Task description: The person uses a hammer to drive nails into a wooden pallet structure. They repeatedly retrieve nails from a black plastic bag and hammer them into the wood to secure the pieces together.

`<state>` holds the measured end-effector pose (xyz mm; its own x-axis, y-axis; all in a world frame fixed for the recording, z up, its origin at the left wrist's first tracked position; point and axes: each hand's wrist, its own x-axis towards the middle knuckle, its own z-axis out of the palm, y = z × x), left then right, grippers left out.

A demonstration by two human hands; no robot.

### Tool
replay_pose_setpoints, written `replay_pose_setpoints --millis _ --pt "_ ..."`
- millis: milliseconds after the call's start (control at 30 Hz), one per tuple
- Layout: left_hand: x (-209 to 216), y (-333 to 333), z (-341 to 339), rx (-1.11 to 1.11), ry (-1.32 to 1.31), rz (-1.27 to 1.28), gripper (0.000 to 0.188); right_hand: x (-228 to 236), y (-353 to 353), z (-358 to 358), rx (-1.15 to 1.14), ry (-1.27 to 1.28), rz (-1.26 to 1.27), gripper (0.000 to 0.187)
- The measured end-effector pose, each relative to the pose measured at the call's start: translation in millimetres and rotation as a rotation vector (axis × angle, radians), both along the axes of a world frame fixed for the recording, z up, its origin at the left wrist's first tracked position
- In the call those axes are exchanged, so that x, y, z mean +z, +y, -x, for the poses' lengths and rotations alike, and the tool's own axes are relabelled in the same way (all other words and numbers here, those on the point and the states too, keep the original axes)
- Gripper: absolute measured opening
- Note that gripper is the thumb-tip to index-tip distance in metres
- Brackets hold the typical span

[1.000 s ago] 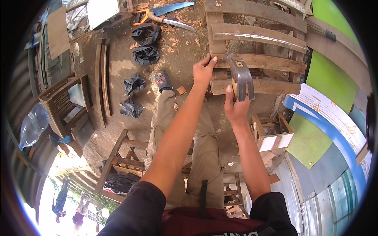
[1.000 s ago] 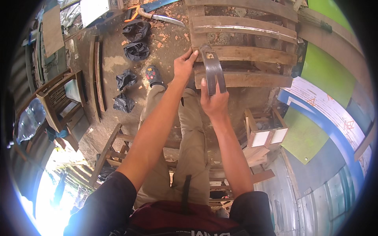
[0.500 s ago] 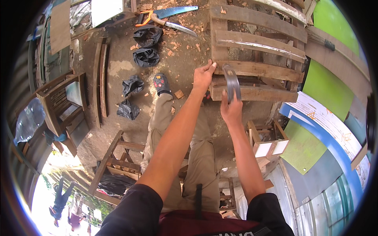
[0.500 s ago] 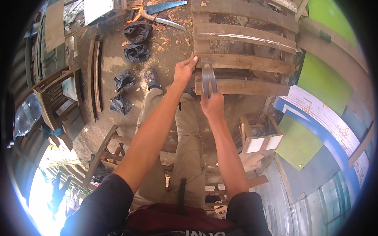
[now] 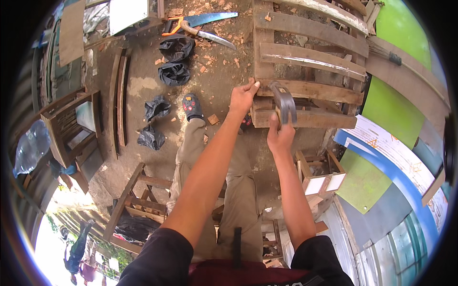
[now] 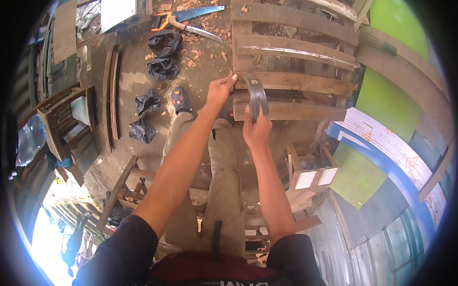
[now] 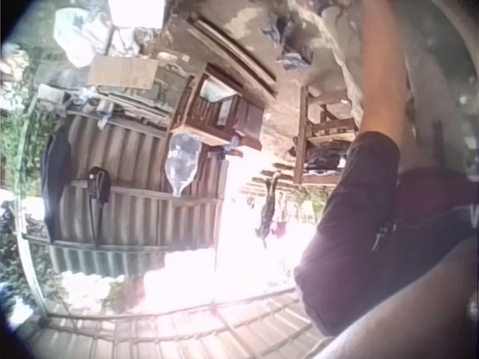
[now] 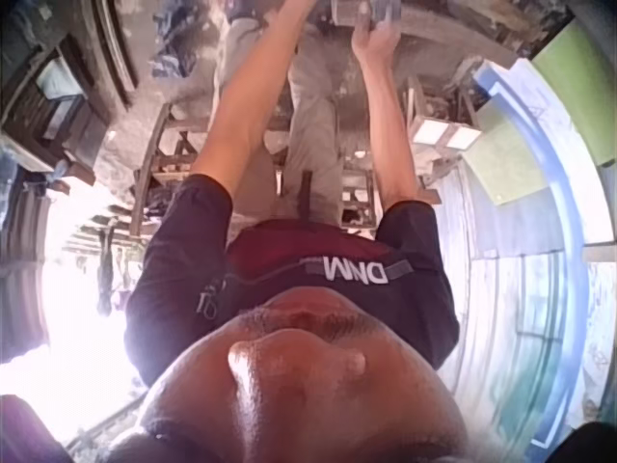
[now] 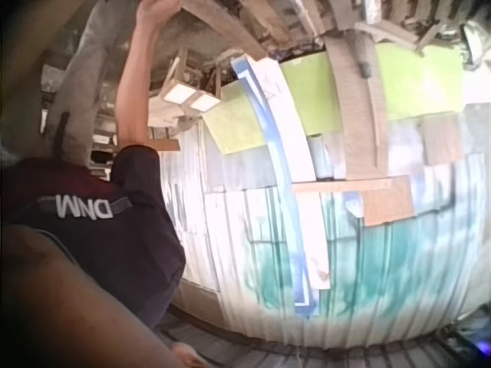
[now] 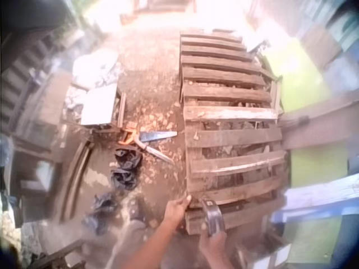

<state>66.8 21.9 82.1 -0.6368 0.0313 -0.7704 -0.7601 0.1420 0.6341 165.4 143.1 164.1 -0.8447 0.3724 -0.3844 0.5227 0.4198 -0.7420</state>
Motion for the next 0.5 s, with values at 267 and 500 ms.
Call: replay_pose_setpoints --millis 267,500 --pt "-1.1 5.8 -3.0 0.047 0.004 -0.05 0.057 -16.1 3.6 1.9 0.02 -0.321 -0.113 0.044" --pt "-7.6 1.3 -5.5 0.052 0.03 -0.024 0.054 -15.5 9.6 -18.9 0.001 0.375 0.108 0.048"
